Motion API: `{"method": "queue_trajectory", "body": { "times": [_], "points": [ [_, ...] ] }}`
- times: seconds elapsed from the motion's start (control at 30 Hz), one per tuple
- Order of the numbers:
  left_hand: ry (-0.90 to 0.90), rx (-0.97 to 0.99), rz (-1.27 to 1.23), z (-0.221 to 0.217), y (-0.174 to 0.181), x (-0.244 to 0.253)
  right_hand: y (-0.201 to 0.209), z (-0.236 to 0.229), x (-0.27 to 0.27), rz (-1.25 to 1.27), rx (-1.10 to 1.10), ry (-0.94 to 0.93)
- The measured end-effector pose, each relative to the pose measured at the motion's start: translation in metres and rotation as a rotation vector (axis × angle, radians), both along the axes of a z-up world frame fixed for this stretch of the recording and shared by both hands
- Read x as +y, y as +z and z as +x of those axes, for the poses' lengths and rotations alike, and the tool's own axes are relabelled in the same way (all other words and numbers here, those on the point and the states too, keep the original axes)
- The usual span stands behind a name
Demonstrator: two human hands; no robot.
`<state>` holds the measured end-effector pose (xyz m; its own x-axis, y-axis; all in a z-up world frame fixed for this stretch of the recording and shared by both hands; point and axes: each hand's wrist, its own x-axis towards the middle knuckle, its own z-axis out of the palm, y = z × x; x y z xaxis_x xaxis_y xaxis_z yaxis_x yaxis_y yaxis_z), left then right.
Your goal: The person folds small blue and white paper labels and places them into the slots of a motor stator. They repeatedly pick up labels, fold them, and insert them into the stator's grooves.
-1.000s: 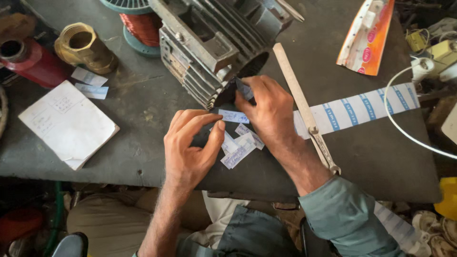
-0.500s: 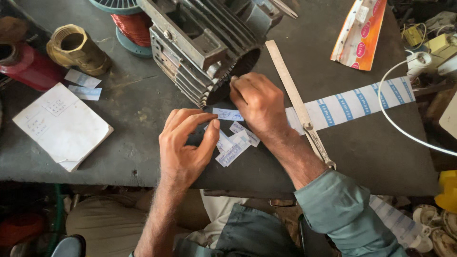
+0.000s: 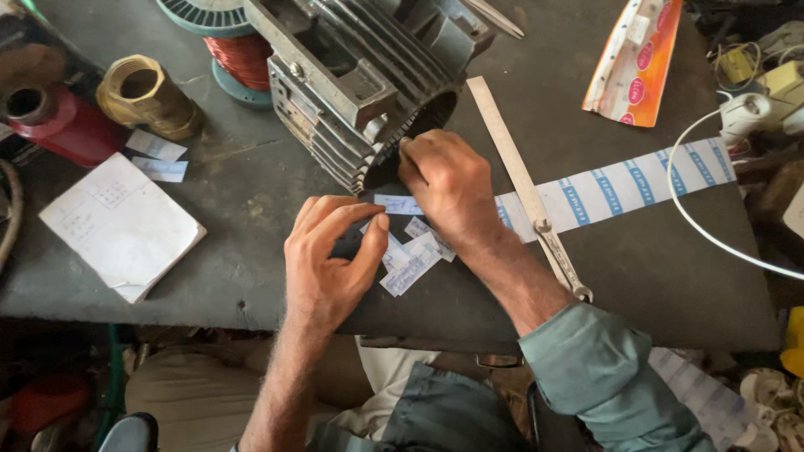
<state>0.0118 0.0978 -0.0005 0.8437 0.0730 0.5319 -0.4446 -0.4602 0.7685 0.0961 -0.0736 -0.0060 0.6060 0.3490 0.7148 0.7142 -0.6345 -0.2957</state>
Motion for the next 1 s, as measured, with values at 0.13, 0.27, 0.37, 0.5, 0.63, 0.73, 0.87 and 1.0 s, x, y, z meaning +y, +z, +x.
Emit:
{"method": "queue_trajectory", "body": {
  "times": [0.13,0.27,0.37,0.5,0.63,0.73,0.87,1.0],
  "points": [
    [0.0,-0.022,0.021,0.001,0.001,0.001,0.003,0.004,0.003,0.04,0.016,-0.011],
    [0.025,-0.02,0.048,0.0,0.001,0.001,0.005,-0.006,-0.003,0.033,0.07,-0.083],
    [0.004,-0.026,0.003,0.0,0.001,0.003,0.006,-0.006,-0.004,-0.047,0.023,-0.113],
    [0.017,-0.022,0.026,0.0,-0.001,0.004,0.0,0.001,-0.006,-0.057,0.004,-0.065],
    [0.017,-0.016,0.023,-0.001,0.0,0.003,-0.004,0.0,-0.007,-0.032,0.058,-0.076],
    [0.014,-0.017,0.008,0.0,0.001,0.003,-0.002,-0.001,-0.005,-0.019,0.033,-0.06],
    [0.019,-0.016,0.03,-0.001,0.001,0.002,0.003,0.001,-0.003,0.006,0.034,-0.025],
    [0.023,-0.011,0.035,0.0,0.001,0.004,0.009,-0.008,-0.003,0.112,0.199,-0.054]
  ]
}}
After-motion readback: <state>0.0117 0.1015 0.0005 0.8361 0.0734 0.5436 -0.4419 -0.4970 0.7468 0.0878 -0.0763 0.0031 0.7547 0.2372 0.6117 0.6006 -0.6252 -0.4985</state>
